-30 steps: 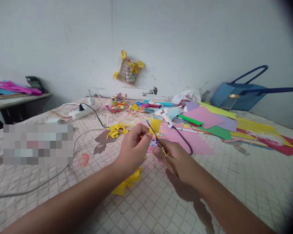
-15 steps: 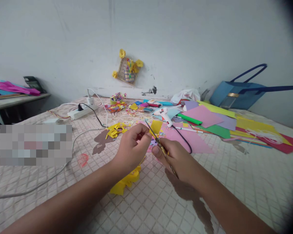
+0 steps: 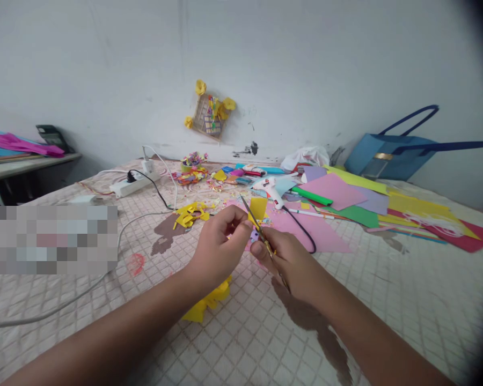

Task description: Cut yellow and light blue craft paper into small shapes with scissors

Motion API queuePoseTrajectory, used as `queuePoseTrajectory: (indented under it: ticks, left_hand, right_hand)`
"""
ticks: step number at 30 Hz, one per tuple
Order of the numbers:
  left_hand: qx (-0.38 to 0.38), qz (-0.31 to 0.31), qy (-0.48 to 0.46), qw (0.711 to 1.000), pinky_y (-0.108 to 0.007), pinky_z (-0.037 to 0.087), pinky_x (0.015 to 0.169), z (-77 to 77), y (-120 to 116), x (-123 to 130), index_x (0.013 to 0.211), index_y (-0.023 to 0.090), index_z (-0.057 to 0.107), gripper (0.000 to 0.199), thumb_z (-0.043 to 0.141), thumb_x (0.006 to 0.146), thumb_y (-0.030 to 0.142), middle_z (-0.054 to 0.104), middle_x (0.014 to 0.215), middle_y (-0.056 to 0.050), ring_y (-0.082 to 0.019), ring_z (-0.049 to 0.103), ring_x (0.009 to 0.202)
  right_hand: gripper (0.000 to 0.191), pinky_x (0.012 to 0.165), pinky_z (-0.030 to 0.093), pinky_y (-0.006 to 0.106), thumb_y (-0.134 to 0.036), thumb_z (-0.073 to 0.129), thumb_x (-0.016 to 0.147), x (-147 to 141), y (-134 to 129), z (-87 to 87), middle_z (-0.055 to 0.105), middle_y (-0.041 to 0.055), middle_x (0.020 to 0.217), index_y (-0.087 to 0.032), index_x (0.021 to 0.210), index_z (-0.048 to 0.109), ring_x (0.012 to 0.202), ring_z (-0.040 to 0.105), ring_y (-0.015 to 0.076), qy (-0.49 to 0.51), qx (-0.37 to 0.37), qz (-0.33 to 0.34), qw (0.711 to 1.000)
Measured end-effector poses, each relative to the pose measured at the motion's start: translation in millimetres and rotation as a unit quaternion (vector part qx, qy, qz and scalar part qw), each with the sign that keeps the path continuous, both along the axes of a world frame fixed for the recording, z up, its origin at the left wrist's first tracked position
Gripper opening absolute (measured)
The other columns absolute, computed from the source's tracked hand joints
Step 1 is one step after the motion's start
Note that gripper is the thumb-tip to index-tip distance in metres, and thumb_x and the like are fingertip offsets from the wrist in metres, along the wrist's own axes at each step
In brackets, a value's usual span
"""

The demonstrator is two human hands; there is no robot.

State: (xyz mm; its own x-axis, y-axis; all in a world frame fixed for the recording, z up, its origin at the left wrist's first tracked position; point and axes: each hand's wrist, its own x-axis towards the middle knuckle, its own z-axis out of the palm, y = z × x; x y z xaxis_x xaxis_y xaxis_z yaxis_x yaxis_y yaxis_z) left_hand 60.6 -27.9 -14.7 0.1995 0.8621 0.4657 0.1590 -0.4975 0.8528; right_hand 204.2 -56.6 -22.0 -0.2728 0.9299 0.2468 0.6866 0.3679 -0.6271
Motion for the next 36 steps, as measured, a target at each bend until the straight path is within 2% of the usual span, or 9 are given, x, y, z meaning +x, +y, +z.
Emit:
queuePoseTrajectory:
  ticks: [10, 15, 22, 30, 36]
  left_hand:
    - [-0.029, -0.039, -0.045, 0.998, -0.022, 0.037, 0.054, -1.5, -1.0, 1.1, 0.061, 0.018, 0.046, 0.012, 0.048, 0.073, 0.019, 0.047, 0.06, 0.003, -0.01, 0.045, 0.057]
    - [0.0, -0.008, -0.049, 0.999, -0.023, 0.037, 0.057, 2.2, 2.2, -3.3, 0.064, 0.017, 0.05, 0.012, 0.049, 0.075, 0.021, 0.05, 0.063, 0.002, -0.011, 0.047, 0.061]
    - [0.02, 0.008, -0.033, 0.999, -0.022, 0.036, 0.053, 3.3, 4.2, -3.2, 0.061, 0.017, 0.048, 0.015, 0.05, 0.074, 0.022, 0.049, 0.059, 0.002, -0.01, 0.044, 0.056]
    - [0.023, 0.006, -0.015, 1.0, -0.021, 0.035, 0.051, 1.9, 0.6, -0.2, 0.063, 0.017, 0.047, 0.016, 0.047, 0.077, 0.022, 0.047, 0.059, 0.003, -0.009, 0.043, 0.055]
    - [0.015, -0.003, -0.023, 1.0, -0.021, 0.036, 0.05, -0.8, -4.1, 3.8, 0.062, 0.017, 0.045, 0.017, 0.045, 0.079, 0.022, 0.047, 0.059, 0.003, -0.009, 0.043, 0.053]
  right_hand:
    - [0.045, 0.05, 0.027, 0.026, -0.058, 0.032, 0.087, -0.3, 0.3, -0.7, 0.049, 0.0, 0.062, -0.017, 0.073, 0.047, 0.056, 0.04, 0.0124, 0.005, 0.004, 0.002, 1.0]
    - [0.044, 0.048, 0.026, 0.025, -0.058, 0.035, 0.086, 0.8, 0.8, -2.1, 0.045, -0.0015, 0.059, -0.018, 0.069, 0.042, 0.053, 0.037, 0.0113, 0.007, 0.007, -0.004, 1.0]
    - [0.037, 0.047, 0.026, 0.025, -0.05, 0.037, 0.088, 0.2, -0.5, -1.2, 0.045, -0.0018, 0.058, -0.019, 0.068, 0.04, 0.052, 0.037, 0.0109, -0.002, 0.009, -0.004, 1.0]
    - [0.036, 0.05, 0.029, 0.026, -0.049, 0.036, 0.089, -1.1, -0.5, -0.7, 0.049, -0.0003, 0.061, -0.018, 0.072, 0.045, 0.055, 0.04, 0.0122, -0.013, 0.013, -0.002, 1.0]
    - [0.039, 0.053, 0.031, 0.026, -0.052, 0.038, 0.088, -1.8, -0.2, -3.1, 0.056, 0.0026, 0.068, -0.018, 0.07, 0.042, 0.06, 0.047, 0.0138, 0.007, 0.023, 0.009, 1.0]
